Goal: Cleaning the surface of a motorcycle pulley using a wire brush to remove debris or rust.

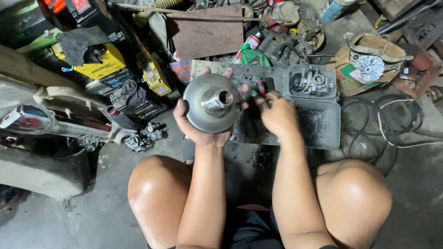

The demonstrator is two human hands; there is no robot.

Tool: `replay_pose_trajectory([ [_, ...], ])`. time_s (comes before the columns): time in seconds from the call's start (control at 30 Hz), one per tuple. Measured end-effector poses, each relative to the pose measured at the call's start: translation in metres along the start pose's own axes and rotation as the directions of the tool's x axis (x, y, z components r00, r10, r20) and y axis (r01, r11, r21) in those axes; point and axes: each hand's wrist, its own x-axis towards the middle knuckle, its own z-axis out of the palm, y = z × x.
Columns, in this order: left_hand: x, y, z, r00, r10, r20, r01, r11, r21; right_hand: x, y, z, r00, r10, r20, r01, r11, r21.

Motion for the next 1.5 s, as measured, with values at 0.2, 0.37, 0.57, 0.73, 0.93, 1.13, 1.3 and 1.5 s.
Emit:
replay_pose_trajectory([
  [0.2,-0.002,-0.009,0.002,0.992,-0.12,0.038,0.121,0.992,-0.027,-0.027,0.027,-0.039,0.959,-0.102,-0.266,0.12,0.991,0.053],
  [0.37,-0.002,-0.021,-0.009,0.967,-0.251,0.038,0.253,0.965,-0.062,-0.056,0.03,-0.052,0.878,-0.226,-0.422,0.299,0.947,0.116],
  [0.57,0.0,-0.038,-0.014,0.9,-0.43,0.073,0.434,0.9,-0.048,-0.071,0.043,-0.058,0.795,-0.373,-0.478,0.454,0.889,0.062],
  [0.73,-0.002,-0.047,-0.008,0.861,-0.498,0.107,0.504,0.863,-0.041,-0.072,0.062,-0.063,0.759,-0.363,-0.54,0.444,0.896,0.023],
  [0.93,0.001,-0.06,-0.016,0.822,-0.554,0.133,0.553,0.832,0.053,-0.089,0.054,-0.074,0.777,-0.393,-0.492,0.492,0.867,0.085],
  [1.13,-0.004,-0.064,-0.002,0.801,-0.574,0.169,0.575,0.817,0.049,-0.08,0.079,-0.079,0.767,-0.341,-0.544,0.432,0.901,0.044],
  [1.3,-0.003,-0.067,-0.008,0.799,-0.567,0.201,0.549,0.824,0.14,-0.084,0.069,-0.08,0.785,-0.366,-0.5,0.485,0.865,0.127],
  [1.5,-0.002,-0.059,-0.008,0.806,-0.553,0.211,0.512,0.83,0.222,-0.079,0.077,-0.077,0.794,-0.282,-0.539,0.41,0.902,0.132],
])
